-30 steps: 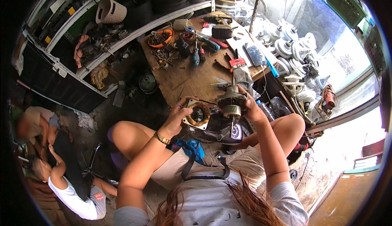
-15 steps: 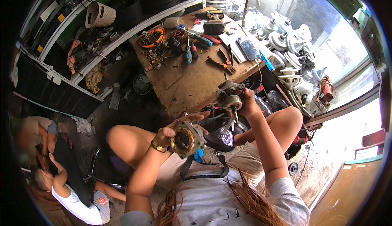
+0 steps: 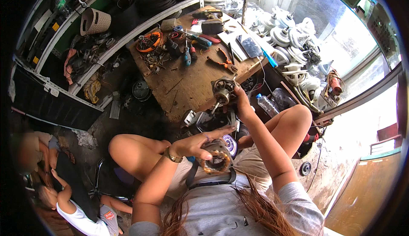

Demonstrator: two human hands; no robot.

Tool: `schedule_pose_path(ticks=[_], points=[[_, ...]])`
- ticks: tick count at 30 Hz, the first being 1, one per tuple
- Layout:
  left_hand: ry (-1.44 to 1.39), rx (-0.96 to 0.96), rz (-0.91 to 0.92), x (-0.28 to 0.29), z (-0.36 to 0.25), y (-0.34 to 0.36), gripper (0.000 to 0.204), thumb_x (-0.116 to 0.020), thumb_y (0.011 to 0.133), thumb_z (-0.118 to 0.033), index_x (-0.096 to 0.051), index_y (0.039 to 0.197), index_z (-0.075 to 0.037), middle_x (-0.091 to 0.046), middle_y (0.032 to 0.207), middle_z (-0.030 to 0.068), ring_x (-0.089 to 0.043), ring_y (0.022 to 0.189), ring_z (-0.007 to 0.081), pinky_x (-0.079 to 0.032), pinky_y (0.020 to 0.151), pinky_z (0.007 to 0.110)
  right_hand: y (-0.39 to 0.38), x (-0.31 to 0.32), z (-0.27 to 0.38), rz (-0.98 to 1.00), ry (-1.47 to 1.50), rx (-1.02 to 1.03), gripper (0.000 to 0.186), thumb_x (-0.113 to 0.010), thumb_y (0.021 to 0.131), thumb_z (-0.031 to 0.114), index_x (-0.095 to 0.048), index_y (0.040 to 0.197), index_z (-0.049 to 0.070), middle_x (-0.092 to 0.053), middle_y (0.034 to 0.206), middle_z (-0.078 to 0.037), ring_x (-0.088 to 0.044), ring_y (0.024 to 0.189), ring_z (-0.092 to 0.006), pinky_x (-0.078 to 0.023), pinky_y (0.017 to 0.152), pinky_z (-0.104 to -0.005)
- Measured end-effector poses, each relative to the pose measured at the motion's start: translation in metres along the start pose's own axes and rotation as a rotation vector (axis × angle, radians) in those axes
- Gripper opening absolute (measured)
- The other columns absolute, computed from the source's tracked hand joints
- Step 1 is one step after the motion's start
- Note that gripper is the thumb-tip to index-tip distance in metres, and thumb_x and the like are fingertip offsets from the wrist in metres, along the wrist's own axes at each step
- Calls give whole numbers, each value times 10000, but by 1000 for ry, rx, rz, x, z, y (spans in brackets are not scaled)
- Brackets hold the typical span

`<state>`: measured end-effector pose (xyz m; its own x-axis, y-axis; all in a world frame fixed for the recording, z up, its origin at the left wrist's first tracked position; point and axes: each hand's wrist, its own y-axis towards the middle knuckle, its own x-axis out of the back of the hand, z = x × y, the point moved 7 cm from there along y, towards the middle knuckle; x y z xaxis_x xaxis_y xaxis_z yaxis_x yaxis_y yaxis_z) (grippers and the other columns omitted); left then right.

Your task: The person sits in a cluttered workshop and assembles a small mechanical component, likely a carburetor, using a hammer and other hand tools. They repeatedly tap and adjust internal parts while holding the assembly in their hands.

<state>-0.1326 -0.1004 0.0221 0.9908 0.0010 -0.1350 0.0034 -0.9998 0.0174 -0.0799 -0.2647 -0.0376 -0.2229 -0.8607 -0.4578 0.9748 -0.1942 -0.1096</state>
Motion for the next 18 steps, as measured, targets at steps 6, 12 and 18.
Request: schedule_pose_path(ticks=[6,12,18], points=[[-51,-52,-3,-16,1,19,1141,-728,693,-545,-229,1547,22,-180,1632,172,-249,1478,273,-253,1179,410,-11,3,4,-144,84,40,518,-449,951,472,-506,1296,89,-662,1031,-84,-656,788,-188,-527,551,-315],[-498,-138,-277,3,30,-27,909,-739,703,-454,-434,1434,-9,-324,1560,138,-506,1306,250,-413,1093,392,-20,40,7,-32,112,-53,659,-428,900,636,-612,1170,64,-685,921,-96,-651,718,-199,-504,506,-308],[-653,-164,-759,44,56,-53,644,-623,869,-373,-475,1386,-20,-534,1381,130,-556,1237,215,-457,1057,374,-37,5,29,183,-10,207,795,-558,874,588,-380,1416,35,-640,1121,-124,-669,789,-178,-551,530,-279]])
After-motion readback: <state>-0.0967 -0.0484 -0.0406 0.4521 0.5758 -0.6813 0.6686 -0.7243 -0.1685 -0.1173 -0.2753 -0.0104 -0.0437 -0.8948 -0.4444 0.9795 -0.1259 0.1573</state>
